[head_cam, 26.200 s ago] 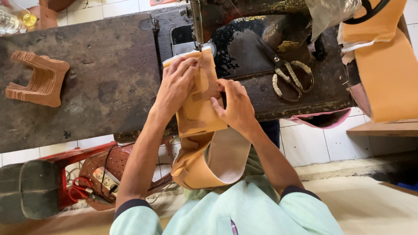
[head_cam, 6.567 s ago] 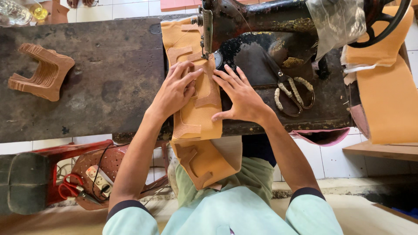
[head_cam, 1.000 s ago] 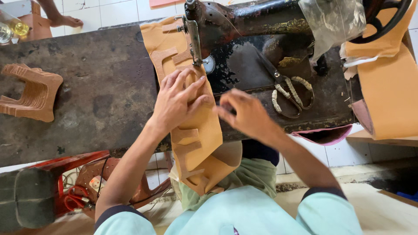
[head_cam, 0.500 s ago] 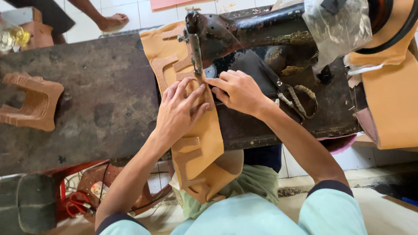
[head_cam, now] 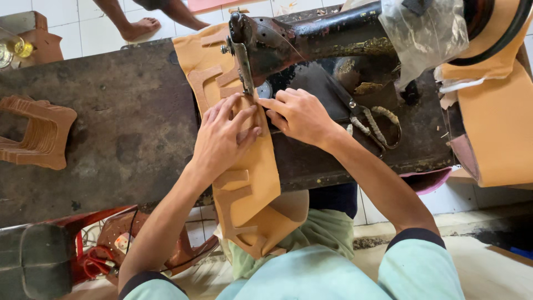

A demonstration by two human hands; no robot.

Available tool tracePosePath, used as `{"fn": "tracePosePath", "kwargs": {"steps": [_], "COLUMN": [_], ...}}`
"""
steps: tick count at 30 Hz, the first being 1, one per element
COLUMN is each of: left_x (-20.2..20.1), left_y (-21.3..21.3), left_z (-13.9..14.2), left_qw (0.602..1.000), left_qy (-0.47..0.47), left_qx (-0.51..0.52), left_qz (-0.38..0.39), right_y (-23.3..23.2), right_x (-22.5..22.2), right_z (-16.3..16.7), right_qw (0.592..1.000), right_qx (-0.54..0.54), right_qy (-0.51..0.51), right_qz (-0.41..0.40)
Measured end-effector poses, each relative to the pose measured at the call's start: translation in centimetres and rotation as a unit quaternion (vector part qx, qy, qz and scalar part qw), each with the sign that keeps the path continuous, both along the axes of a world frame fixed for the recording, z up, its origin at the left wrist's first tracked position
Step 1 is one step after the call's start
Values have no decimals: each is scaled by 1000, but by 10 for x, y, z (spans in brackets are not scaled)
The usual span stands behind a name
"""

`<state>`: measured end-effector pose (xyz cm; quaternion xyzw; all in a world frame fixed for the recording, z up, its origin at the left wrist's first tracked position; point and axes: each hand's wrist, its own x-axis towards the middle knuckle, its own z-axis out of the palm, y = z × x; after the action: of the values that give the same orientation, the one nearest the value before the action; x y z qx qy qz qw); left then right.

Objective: The person sews tan leather sandal straps and soles together on a treadle sewing machine, guiding the layered leather pieces under the needle and repositioning them to stitch along the edges. After finishing a piece, the person walks to a wooden door, opens it, and returns to the machine to continue sewing.

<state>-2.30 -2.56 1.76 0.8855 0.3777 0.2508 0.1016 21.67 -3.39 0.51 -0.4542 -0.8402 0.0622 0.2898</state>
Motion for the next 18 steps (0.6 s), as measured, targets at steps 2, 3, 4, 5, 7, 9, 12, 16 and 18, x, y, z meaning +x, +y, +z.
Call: {"fn": "tracePosePath", "kwargs": {"steps": [2, 3, 4, 5, 7, 9, 12, 16, 18], "left_x": [-1, -1, -1, -1, -2, -4, -5, -6, -7], "left_y": [2, 3, 4, 5, 7, 8, 10, 13, 14], "left_z": [0, 1, 1, 1, 2, 2, 2, -1, -2], "left_qw": [1000, 1000, 1000, 1000, 1000, 1000, 999, 999, 999], "left_qy": [0, 1, 1, 2, 5, -3, -21, -24, -21], "left_qx": [-1, 0, 2, -4, -13, -18, -23, -17, -24], "left_qz": [-3, -6, -8, -11, -17, -25, -30, -41, -40], "right_y": [0, 0, 0, 1, 1, 1, -1, -7, -8], "right_x": [0, 0, 0, 0, 1, 1, 3, 4, 4], "right_z": [0, -1, -1, -1, 0, 1, 3, 6, 7], "right_qw": [1000, 1000, 1000, 1000, 1000, 1000, 1000, 998, 998], "right_qx": [3, 4, 7, 9, 15, 2, -15, -13, -22], "right_qy": [-1, -1, 0, -1, -2, -11, -22, -51, -54], "right_qz": [3, 6, 9, 11, 13, 1, 12, 30, 31]}}
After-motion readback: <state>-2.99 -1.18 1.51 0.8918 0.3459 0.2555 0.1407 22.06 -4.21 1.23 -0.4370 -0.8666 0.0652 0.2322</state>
